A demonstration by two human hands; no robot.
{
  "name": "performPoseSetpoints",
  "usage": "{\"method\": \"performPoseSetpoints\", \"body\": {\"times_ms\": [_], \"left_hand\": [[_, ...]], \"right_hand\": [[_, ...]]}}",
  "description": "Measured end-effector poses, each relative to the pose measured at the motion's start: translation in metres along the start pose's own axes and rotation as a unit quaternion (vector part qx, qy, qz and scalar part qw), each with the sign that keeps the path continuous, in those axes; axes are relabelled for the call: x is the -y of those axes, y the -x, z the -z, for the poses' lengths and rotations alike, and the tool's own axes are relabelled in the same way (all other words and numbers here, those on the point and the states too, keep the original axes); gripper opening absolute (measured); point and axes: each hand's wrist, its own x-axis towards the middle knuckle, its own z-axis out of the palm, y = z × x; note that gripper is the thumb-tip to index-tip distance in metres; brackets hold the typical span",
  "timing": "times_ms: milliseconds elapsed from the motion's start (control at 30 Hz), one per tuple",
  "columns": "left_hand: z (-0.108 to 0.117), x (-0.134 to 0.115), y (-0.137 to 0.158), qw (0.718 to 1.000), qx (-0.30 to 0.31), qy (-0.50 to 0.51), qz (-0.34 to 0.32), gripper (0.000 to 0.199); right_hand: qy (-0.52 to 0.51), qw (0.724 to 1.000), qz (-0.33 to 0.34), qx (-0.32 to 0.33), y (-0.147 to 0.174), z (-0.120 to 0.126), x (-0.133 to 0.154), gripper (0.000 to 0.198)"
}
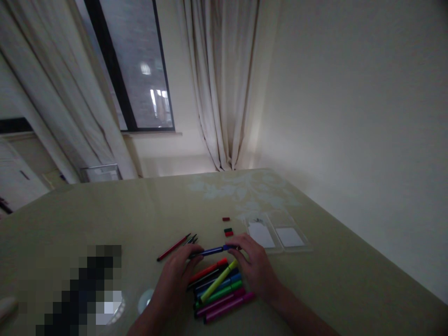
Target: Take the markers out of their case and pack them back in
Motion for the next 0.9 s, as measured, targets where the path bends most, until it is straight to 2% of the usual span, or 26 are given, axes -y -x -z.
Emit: {"method": "performPoseSetpoints", "body": {"times_ms": [433,567,633,700,800,900], "left_hand": [[-0.004,-0.007,0.002,0.999,-0.021,0.025,0.027,0.018],[-0.001,-0.006,0.001,0.999,0.018,0.001,0.032,0.021],[0.001,-0.005,0.0,0.998,0.048,-0.03,0.035,0.023],[0.004,-0.002,-0.001,0.995,0.06,-0.071,0.035,0.023],[0.01,0.004,-0.002,0.99,0.071,-0.118,0.036,0.022],[0.017,0.008,-0.004,0.988,0.103,-0.111,0.028,0.024]], "right_hand": [[-0.051,0.997,-0.053,-0.004,0.001,-0.001,0.0,0.012],[-0.025,0.998,-0.056,0.023,0.0,-0.002,-0.002,0.014],[0.021,0.997,-0.056,0.042,-0.003,-0.001,-0.008,0.018],[0.112,0.99,-0.055,0.064,-0.006,-0.001,-0.016,0.024],[0.26,0.957,-0.047,0.119,-0.01,0.001,-0.027,0.042],[0.331,0.927,-0.031,0.174,-0.011,0.0,-0.033,0.053]]}}
